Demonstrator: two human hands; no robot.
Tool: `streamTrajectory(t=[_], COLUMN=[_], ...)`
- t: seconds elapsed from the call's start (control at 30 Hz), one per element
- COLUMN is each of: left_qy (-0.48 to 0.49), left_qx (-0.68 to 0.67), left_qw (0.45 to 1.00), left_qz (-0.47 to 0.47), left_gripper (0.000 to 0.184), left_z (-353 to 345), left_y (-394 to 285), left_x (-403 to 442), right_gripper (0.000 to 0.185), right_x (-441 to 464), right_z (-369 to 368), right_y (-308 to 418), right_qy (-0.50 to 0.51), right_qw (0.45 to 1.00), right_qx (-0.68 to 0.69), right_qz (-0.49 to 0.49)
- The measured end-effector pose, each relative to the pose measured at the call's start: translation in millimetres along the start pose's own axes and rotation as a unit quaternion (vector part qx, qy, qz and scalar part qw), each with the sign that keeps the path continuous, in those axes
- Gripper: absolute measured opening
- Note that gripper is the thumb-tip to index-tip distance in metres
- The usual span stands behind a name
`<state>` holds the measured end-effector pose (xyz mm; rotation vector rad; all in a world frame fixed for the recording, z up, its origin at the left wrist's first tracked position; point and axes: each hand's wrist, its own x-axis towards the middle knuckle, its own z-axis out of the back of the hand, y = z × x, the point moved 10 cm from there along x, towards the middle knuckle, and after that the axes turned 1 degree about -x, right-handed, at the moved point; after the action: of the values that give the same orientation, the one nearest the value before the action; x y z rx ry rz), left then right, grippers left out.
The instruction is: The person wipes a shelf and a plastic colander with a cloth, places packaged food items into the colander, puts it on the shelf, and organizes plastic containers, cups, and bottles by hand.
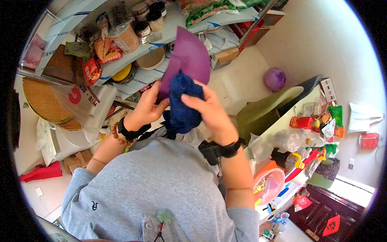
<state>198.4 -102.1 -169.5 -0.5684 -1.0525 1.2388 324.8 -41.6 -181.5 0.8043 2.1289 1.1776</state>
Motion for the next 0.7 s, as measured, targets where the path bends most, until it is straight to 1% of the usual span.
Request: streamTrajectory(t=[0.03,0.07,0.1,0.13,0.17,0.2,0.23,0.27,0.3,0.33,0.37,0.4,0.43,0.5,0.53,0.57,0.63,0.67,0.7], left_qy=[0.029,0.039,0.015,-0.01,-0.035,-0.053,-0.042,-0.028,-0.014,0.002,0.017,0.03,0.011,-0.028,-0.042,-0.099,-0.123,-0.098,-0.096], left_qx=[0.024,0.045,-0.004,-0.052,-0.099,-0.146,-0.147,-0.15,-0.152,-0.122,-0.09,-0.057,-0.079,-0.126,-0.101,-0.246,-0.282,-0.287,-0.297], left_qw=[0.999,0.998,1.0,0.999,0.994,0.988,0.988,0.988,0.988,0.991,0.994,0.995,0.994,0.989,0.991,0.962,0.95,0.951,0.948], left_qz=[-0.005,-0.012,-0.003,0.007,0.015,0.013,0.02,0.028,0.036,0.049,0.062,0.074,0.073,0.073,0.074,0.072,0.057,0.058,0.06], left_gripper=[0.034,0.035,0.035,0.035,0.035,0.035,0.035,0.035,0.035,0.035,0.035,0.035,0.034,0.033,0.033,0.04,0.048,0.049,0.049], left_z=[-1.9,-0.5,4.4,8.5,12.8,14.9,13.2,10.9,8.0,5.0,2.8,0.9,4.1,8.0,15.7,21.0,32.2,31.9,35.7], left_y=[-4.3,-12.5,-15.4,-17.7,-17.5,-13.7,-12.7,-12.5,-12.9,-13.6,-15.3,-15.4,-14.3,-4.5,3.6,11.4,15.6,11.4,7.3], left_x=[1.1,4.0,5.3,5.2,5.5,5.4,5.9,5.9,6.4,6.0,5.0,4.1,2.9,-2.5,-3.4,-0.1,4.1,4.9,6.6], right_gripper=[0.036,0.041,0.044,0.041,0.039,0.04,0.042,0.042,0.042,0.042,0.04,0.037,0.035,0.037,0.038,0.044,0.043,0.042,0.042], right_x=[0.1,3.7,5.1,-4.3,-11.9,-8.5,-8.4,-9.0,1.9,9.5,8.1,4.6,1.7,-8.9,-15.5,-22.5,-32.7,-32.4,-28.6], right_z=[12.6,37.8,38.1,40.2,46.6,38.7,26.0,7.8,-9.9,-31.6,-39.9,-46.7,-50.9,-57.2,-60.9,-76.7,-106.4,-102.6,-95.2], right_y=[4.1,14.5,49.5,86.2,105.9,111.4,119.0,121.6,114.9,109.1,94.7,92.5,89.3,80.9,74.5,61.9,45.7,56.3,68.0], right_qy=[-0.011,-0.032,-0.079,-0.149,-0.207,-0.168,-0.131,-0.155,-0.11,-0.064,-0.082,-0.096,-0.11,-0.134,-0.143,-0.103,-0.035,-0.04,-0.045], right_qw=[1.0,0.999,0.993,0.972,0.942,0.946,0.948,0.938,0.922,0.878,0.81,0.803,0.795,0.776,0.766,0.747,0.698,0.701,0.704], right_qx=[-0.007,-0.014,0.046,-0.008,-0.052,-0.03,-0.007,-0.084,-0.232,-0.368,-0.529,-0.526,-0.522,-0.526,-0.529,-0.544,-0.605,-0.578,-0.55], right_qz=[-0.007,-0.001,0.077,0.183,0.259,0.275,0.289,0.298,0.291,0.299,0.238,0.263,0.288,0.321,0.335,0.367,0.381,0.416,0.448])
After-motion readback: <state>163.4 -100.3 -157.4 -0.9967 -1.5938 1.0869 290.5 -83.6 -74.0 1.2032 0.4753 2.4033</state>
